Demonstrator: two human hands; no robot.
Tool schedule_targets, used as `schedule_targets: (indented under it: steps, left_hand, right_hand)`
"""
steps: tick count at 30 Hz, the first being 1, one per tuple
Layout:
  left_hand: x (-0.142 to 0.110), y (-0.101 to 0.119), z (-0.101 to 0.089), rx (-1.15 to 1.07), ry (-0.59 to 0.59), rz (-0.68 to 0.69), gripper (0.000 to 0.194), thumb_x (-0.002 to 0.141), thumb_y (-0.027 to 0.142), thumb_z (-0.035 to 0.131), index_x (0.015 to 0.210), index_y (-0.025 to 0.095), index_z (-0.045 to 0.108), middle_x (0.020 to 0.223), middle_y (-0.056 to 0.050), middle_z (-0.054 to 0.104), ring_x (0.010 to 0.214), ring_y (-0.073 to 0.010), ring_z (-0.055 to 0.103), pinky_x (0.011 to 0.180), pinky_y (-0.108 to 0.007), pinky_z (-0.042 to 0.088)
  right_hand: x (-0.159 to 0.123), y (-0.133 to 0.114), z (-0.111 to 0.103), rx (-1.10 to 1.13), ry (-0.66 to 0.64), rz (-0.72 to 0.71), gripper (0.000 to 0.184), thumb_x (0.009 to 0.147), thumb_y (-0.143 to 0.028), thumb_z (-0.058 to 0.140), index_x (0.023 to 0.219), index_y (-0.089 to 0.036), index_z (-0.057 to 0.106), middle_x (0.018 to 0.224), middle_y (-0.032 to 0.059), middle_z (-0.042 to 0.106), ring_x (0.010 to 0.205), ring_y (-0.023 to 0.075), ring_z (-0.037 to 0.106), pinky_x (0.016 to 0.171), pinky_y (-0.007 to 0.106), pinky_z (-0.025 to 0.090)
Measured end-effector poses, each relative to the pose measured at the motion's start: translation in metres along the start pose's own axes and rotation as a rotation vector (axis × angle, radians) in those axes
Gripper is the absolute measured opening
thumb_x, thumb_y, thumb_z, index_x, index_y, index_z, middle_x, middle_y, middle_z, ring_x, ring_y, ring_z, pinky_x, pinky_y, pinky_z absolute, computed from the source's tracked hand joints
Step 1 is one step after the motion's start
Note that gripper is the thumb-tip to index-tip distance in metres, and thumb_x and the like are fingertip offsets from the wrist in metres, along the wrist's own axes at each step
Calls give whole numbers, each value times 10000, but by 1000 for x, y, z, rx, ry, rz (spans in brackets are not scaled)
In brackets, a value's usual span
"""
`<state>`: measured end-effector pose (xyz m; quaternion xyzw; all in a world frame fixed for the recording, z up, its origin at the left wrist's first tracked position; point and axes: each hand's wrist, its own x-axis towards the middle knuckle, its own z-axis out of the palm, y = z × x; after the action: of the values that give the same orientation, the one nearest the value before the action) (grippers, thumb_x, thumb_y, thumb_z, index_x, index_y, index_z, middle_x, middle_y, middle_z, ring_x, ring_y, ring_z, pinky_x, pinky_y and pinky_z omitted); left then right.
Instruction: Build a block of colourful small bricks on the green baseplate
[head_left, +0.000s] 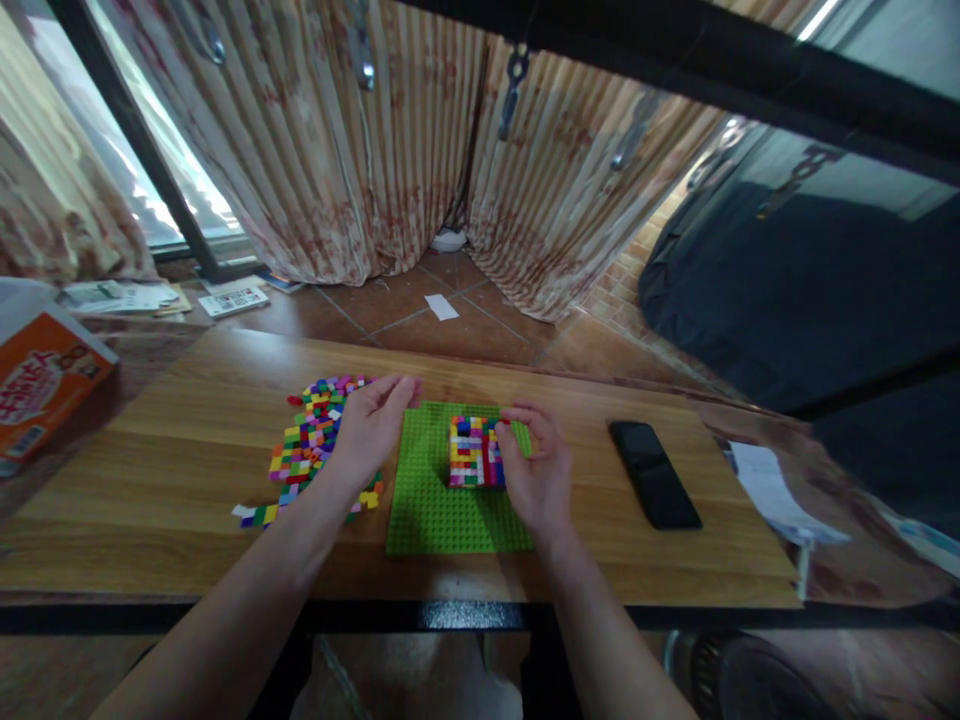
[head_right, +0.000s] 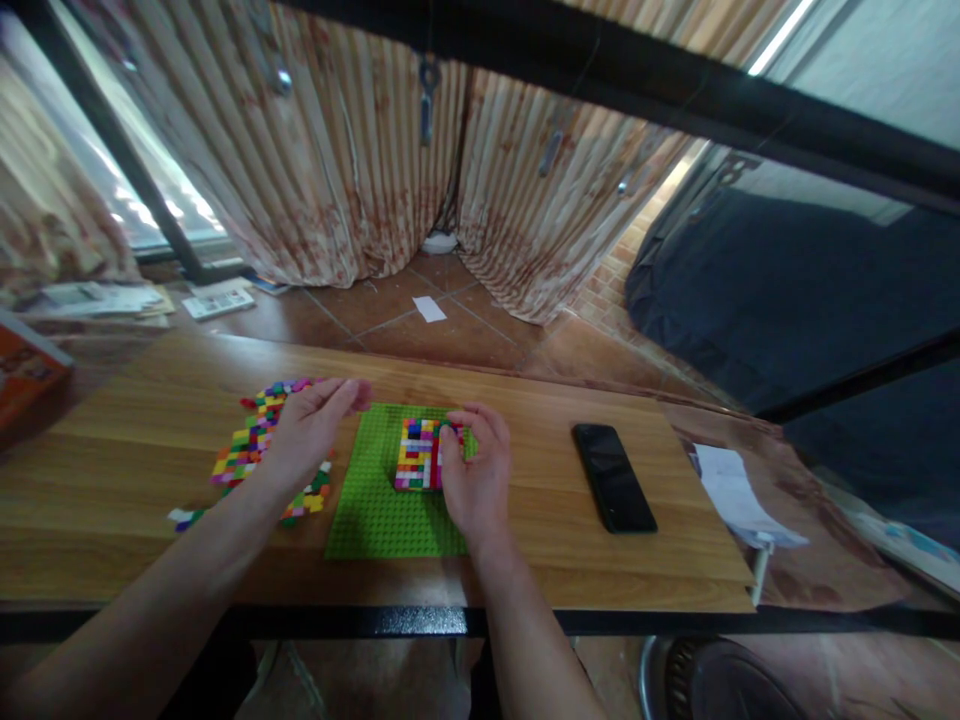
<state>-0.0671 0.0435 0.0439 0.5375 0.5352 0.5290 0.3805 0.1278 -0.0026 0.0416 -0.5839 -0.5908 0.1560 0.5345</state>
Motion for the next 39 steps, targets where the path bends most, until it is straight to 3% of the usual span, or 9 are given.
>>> schedule_targets:
  steps: [3, 8, 13, 19, 29, 34, 39]
  left_hand:
    - [-1, 3, -22, 17, 40, -22, 282, 826, 428, 605, 856, 178, 732, 806, -41, 735, 788, -194, 664, 727, -296, 542]
    - [1, 6, -44, -47, 170, -66, 188, 808, 328, 608, 819, 192, 737, 787, -35, 738, 759, -185, 674, 693, -274, 556]
    - [4, 9, -44, -90, 194, -67, 156, 794, 301, 625, 818, 194, 736, 778, -20, 736, 733, -167, 669, 699, -267, 564]
    - [4, 6, -44, -150, 162, -69, 160, 760, 292, 650, 830, 173, 731, 777, -19, 731, 726, -148, 668, 696, -257, 558]
    - [1, 2, -39, -142, 66, -84, 202, 745, 296, 663, 860, 152, 746, 777, -34, 729, 717, -148, 660, 690, -262, 540]
    - [2, -2, -39, -88, 55, -76, 208, 748, 310, 659, 863, 163, 751, 738, -26, 722, 678, -152, 649, 652, -260, 525]
    - [2, 0, -39, -86, 50, -73, 194, 752, 296, 646, 856, 168, 748, 770, -26, 733, 689, -149, 649, 647, -249, 514]
  right_hand:
    - [-11, -15, 5, -10, -35, -149, 133, 874, -204, 576, 929, -241, 692, 1090, 78, 650, 1058, 219, 603, 970, 434, 472]
    - [-42, -37, 30, 17, -349, -380, 160, 915, -181, 548, 983, -219, 688, 1026, 81, 682, 982, 203, 624, 898, 377, 515]
    - [-61, -40, 54, -101, -576, -381, 209, 913, -158, 534, 1056, -178, 684, 1047, 109, 677, 972, 229, 602, 862, 385, 537]
    - [-65, -34, 64, -211, -610, -315, 212, 882, -136, 552, 1042, -179, 685, 1086, 115, 643, 1012, 258, 565, 897, 426, 523]
    - [-65, -33, 74, -193, -544, -239, 209, 860, -157, 609, 1051, -195, 686, 1093, 106, 645, 1027, 259, 578, 922, 432, 512]
    - [-68, -35, 73, -115, -570, -289, 180, 893, -203, 593, 1047, -227, 684, 1121, 89, 644, 1021, 228, 604, 913, 395, 523]
    - [-71, -38, 77, -179, -610, -304, 145, 888, -216, 615, 1004, -224, 702, 1142, 99, 643, 1034, 246, 600, 920, 431, 518]
